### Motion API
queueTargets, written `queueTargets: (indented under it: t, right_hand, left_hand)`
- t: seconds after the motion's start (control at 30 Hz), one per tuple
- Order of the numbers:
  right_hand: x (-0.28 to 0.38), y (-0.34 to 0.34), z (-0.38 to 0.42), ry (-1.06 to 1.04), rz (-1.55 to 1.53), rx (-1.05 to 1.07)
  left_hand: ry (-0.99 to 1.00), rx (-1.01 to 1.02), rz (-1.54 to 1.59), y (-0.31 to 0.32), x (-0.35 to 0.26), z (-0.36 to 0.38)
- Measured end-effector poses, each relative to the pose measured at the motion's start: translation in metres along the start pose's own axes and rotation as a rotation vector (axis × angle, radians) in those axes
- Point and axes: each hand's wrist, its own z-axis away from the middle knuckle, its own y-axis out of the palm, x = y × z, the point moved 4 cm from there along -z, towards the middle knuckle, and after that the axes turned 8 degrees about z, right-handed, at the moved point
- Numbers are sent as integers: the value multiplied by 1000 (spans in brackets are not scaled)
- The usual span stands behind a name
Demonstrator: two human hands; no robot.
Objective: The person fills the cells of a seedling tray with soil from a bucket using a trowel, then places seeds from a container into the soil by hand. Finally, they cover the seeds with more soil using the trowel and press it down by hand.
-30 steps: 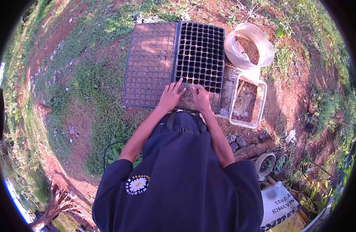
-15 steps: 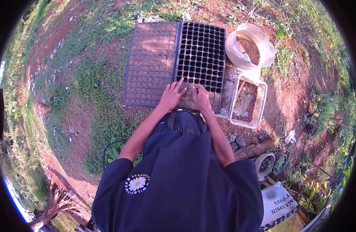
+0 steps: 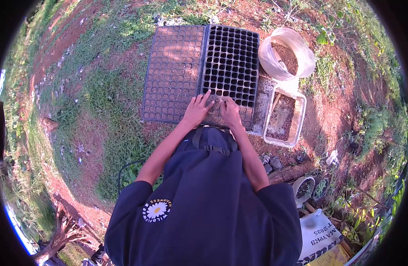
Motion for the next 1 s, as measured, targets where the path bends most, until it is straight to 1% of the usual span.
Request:
queueTargets:
  t: [0.13,0.2,0.4,0.43,0.5,0.53,0.6,0.63,0.7,0.8,0.93,1.0]
  right_hand:
    - [9,-3,0,-13,1,-20]
    - [11,-6,0,49,-33,-8]
    - [0,-1,1,125,-52,54]
    - [-3,2,2,124,-52,56]
    - [1,2,2,20,-24,-11]
    - [2,0,1,20,-23,-11]
    - [0,-1,1,94,-6,34]
    - [0,1,1,93,-7,35]
    - [2,1,1,29,10,17]
    - [0,0,0,61,-13,32]
    - [6,-1,1,35,-17,24]
    - [3,1,0,73,1,48]
  left_hand:
    - [0,-9,6,0,0,1]
    - [-4,2,32,1,1,0]
    - [-4,-1,11,1,1,1]
    - [-5,-1,12,2,1,1]
    - [-4,-2,-1,2,1,0]
    - [-4,-2,-1,1,0,0]
    - [-7,17,4,0,0,0]
    - [-9,18,4,-1,0,1]
    - [-9,24,11,-2,0,0]
    - [-1,12,-14,-1,0,0]
    - [2,11,4,0,0,1]
    - [13,-2,-38,0,0,0]
